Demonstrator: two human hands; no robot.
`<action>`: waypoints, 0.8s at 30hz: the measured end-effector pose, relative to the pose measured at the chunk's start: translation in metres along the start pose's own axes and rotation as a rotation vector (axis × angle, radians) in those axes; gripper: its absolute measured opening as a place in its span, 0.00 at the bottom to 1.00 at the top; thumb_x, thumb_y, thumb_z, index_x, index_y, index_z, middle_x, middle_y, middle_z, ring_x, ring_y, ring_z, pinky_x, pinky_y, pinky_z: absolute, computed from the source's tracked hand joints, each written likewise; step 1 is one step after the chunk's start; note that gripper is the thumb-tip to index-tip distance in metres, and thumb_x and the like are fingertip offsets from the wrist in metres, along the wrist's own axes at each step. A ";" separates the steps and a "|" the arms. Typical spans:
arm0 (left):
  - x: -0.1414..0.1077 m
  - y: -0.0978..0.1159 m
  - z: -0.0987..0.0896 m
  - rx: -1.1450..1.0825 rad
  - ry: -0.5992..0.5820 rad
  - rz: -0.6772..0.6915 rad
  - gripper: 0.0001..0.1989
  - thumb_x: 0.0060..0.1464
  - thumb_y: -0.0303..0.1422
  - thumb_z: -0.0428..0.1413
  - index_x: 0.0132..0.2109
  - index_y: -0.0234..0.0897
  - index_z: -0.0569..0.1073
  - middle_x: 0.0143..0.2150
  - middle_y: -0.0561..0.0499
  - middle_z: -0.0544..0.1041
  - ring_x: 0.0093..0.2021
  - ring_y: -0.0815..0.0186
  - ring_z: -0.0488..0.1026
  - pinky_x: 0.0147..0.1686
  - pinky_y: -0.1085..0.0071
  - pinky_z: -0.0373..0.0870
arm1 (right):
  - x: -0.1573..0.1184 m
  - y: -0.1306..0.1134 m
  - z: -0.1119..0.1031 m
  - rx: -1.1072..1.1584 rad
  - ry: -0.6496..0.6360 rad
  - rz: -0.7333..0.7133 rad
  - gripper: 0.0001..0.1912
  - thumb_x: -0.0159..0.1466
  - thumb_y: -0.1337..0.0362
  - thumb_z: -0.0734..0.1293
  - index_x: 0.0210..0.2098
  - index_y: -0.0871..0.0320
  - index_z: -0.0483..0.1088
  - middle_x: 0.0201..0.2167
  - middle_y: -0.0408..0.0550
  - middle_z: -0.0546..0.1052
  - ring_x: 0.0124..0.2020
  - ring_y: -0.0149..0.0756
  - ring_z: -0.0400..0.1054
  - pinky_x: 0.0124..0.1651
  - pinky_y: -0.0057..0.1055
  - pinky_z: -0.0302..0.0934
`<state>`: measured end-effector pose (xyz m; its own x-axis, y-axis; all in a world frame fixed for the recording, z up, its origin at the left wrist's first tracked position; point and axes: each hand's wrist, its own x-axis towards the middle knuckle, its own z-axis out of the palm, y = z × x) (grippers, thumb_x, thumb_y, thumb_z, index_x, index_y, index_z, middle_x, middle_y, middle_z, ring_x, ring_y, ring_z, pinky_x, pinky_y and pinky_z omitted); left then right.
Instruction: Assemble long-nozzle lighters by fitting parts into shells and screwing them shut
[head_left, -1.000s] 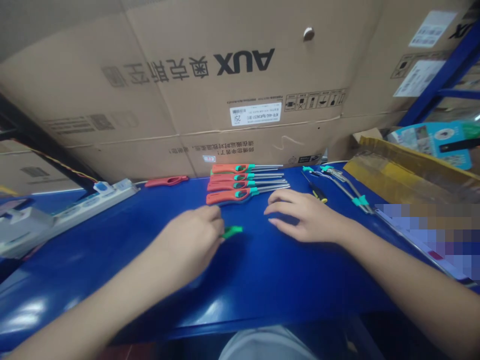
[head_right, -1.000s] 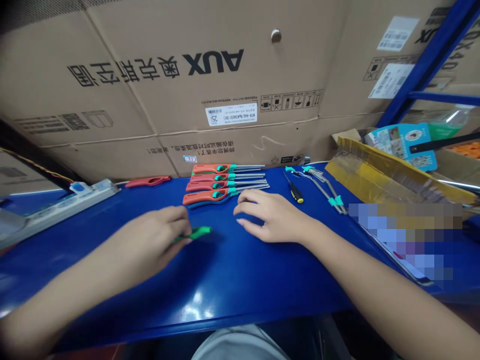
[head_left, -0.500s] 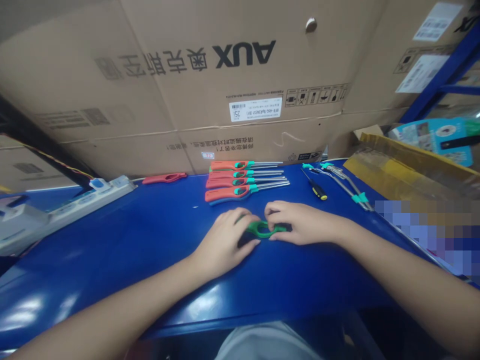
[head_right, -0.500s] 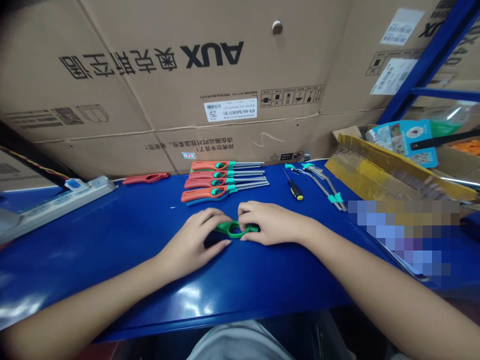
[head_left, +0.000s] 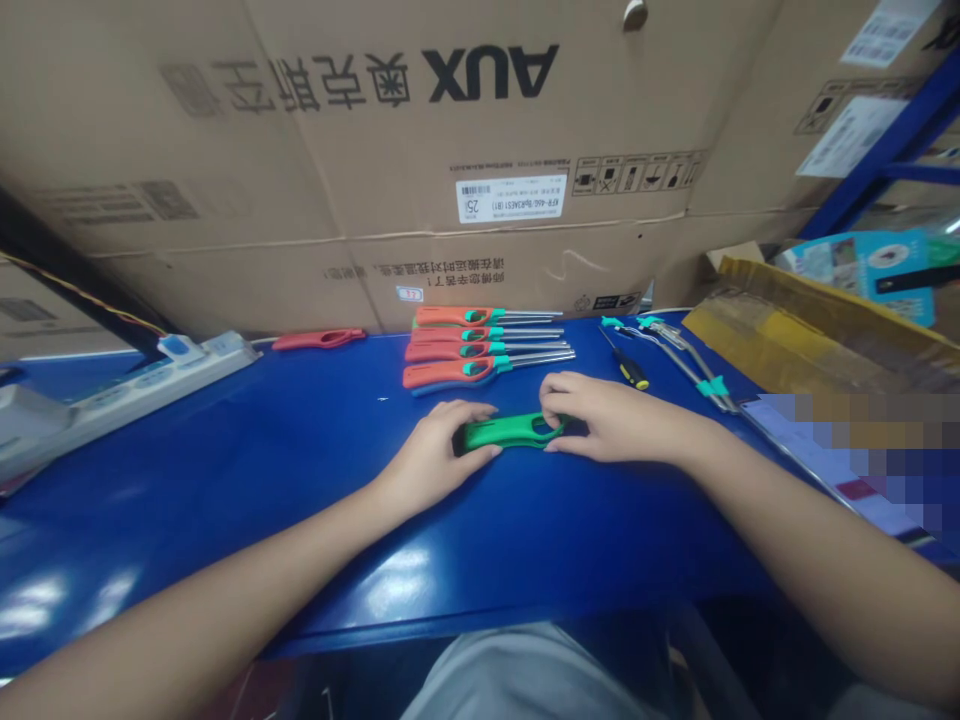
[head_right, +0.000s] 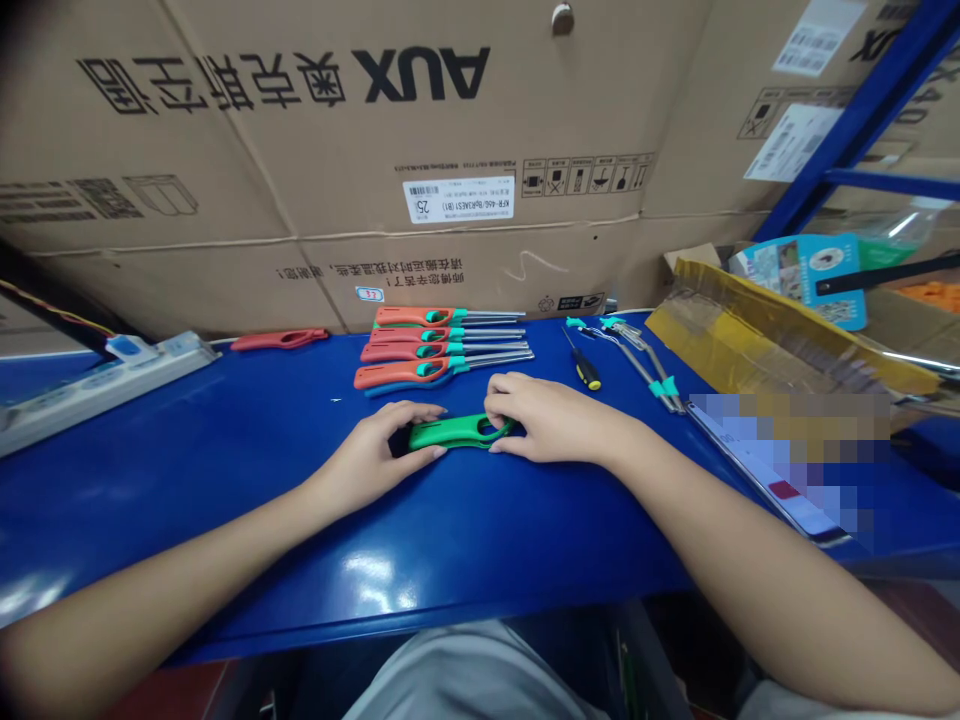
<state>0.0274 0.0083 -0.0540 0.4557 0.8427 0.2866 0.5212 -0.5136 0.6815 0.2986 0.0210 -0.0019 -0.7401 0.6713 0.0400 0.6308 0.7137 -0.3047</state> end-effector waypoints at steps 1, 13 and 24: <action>0.000 0.001 0.000 0.007 -0.002 0.010 0.19 0.56 0.32 0.64 0.55 0.39 0.75 0.52 0.44 0.79 0.54 0.55 0.75 0.57 0.55 0.71 | 0.000 0.001 0.000 -0.002 0.004 -0.002 0.10 0.66 0.58 0.70 0.36 0.57 0.69 0.44 0.49 0.71 0.44 0.40 0.67 0.47 0.35 0.62; -0.002 0.006 0.000 0.027 0.009 0.020 0.24 0.57 0.31 0.62 0.60 0.38 0.69 0.56 0.44 0.77 0.55 0.55 0.74 0.56 0.54 0.71 | 0.002 0.005 -0.004 -0.106 0.438 0.143 0.09 0.69 0.60 0.67 0.34 0.57 0.72 0.35 0.48 0.77 0.36 0.37 0.70 0.37 0.32 0.58; -0.001 0.006 -0.003 -0.055 -0.018 0.063 0.17 0.58 0.22 0.53 0.52 0.37 0.76 0.50 0.46 0.80 0.50 0.61 0.77 0.53 0.61 0.72 | 0.001 0.009 -0.008 -0.082 0.591 0.169 0.12 0.68 0.61 0.67 0.29 0.58 0.71 0.31 0.48 0.76 0.31 0.35 0.68 0.35 0.32 0.58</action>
<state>0.0279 0.0053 -0.0479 0.4992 0.8058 0.3187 0.4505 -0.5555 0.6989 0.3053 0.0296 0.0032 -0.3887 0.7572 0.5249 0.7613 0.5848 -0.2799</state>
